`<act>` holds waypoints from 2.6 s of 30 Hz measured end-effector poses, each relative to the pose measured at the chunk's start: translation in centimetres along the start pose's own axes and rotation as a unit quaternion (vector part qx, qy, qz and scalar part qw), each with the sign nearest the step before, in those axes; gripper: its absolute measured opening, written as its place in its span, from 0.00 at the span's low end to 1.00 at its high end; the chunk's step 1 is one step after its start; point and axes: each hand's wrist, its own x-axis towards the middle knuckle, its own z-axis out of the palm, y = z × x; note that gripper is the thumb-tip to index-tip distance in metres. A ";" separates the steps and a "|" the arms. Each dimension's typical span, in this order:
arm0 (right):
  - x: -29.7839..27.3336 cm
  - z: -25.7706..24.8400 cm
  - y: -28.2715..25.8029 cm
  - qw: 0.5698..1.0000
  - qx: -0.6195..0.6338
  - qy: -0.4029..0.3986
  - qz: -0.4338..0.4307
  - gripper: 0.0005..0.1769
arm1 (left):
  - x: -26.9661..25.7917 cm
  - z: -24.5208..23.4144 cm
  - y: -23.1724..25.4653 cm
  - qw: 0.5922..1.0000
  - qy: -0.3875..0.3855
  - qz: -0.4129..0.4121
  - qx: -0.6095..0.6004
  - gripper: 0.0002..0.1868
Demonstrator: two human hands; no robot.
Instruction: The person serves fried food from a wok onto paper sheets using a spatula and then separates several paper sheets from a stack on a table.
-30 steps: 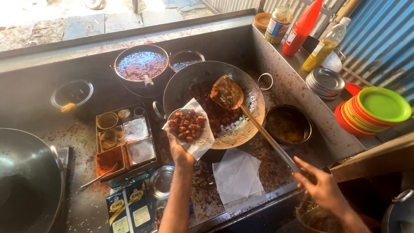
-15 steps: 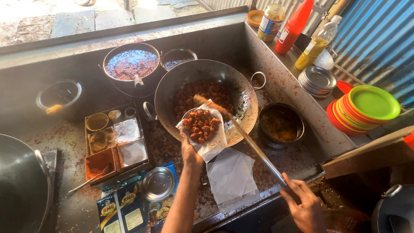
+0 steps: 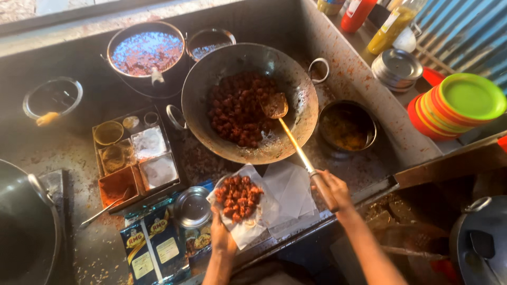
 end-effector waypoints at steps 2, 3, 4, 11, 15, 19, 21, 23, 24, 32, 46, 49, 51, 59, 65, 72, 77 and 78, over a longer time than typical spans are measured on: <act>-0.1 2.3 4.0 0.983 -0.167 0.031 -0.076 0.29 | 0.1 -3.5 -1.2 0.999 0.043 0.013 0.028 0.36; -0.7 3.6 6.1 0.947 -0.278 0.022 -0.158 0.29 | 0.8 -5.0 -1.7 0.997 0.061 0.022 0.041 0.36; -1.3 4.2 7.9 0.904 -0.357 0.019 -0.236 0.29 | 1.5 -6.5 -2.2 0.994 0.088 0.016 0.064 0.36; -1.8 5.1 11.3 0.863 -0.390 -0.020 -0.320 0.18 | 5.5 -12.6 -3.8 0.975 0.161 0.007 0.155 0.39; -1.9 5.4 10.3 0.846 -0.420 -0.031 -0.326 0.18 | 5.7 -11.4 -3.0 0.954 0.195 -0.015 0.227 0.43; -2.1 6.3 10.1 0.859 -0.403 0.009 -0.316 0.07 | 3.1 -8.1 -1.2 0.910 0.205 0.011 0.361 0.48; -2.1 6.3 9.4 0.863 -0.379 0.022 -0.332 0.06 | 1.2 -6.6 -0.3 0.843 0.201 0.054 0.496 0.51; -2.5 6.0 8.3 0.883 -0.321 0.077 -0.333 0.06 | -1.2 -5.6 -0.7 0.818 0.115 0.096 0.556 0.52; -2.9 5.8 7.7 0.891 -0.291 0.105 -0.332 0.06 | -1.8 -5.1 -1.6 0.801 0.072 0.116 0.583 0.52; -9.5 5.4 2.8 0.870 -0.301 -0.159 -0.357 0.11 | 4.4 -5.2 -14.3 0.902 0.133 -0.061 0.406 0.27; 19.5 -22.2 -20.0 0.671 -0.527 0.178 -0.491 0.23 | 4.9 19.4 -8.6 0.815 -0.049 0.212 0.536 0.20; 26.2 -22.9 -20.6 0.635 -0.650 0.153 -0.389 0.26 | 7.7 23.7 -12.8 0.887 -0.088 0.139 0.431 0.22; 27.7 -23.8 -20.2 0.664 -0.646 0.157 -0.343 0.17 | 8.0 24.7 -14.2 0.913 -0.134 0.148 0.355 0.22; 22.3 -22.9 -24.1 0.657 -0.559 0.214 -0.458 0.07 | 5.1 27.4 -11.6 0.964 -0.138 0.067 0.217 0.24; 10.9 -14.3 -20.7 0.653 -0.412 0.009 -0.636 0.17 | 3.8 27.5 -9.0 0.988 -0.103 0.042 0.106 0.27; 0.1 0.4 -13.0 0.612 -0.373 -0.190 -0.671 0.26 | 2.7 18.2 -4.3 0.968 0.025 0.043 0.244 0.22; -0.9 1.3 -9.2 0.612 -0.403 -0.200 -0.650 0.35 | 0.5 8.7 -0.2 0.902 0.109 0.232 0.348 0.22; -0.1 0.3 -8.8 0.617 -0.425 -0.169 -0.640 0.36 | -0.1 7.2 0.8 0.877 0.127 0.275 0.372 0.22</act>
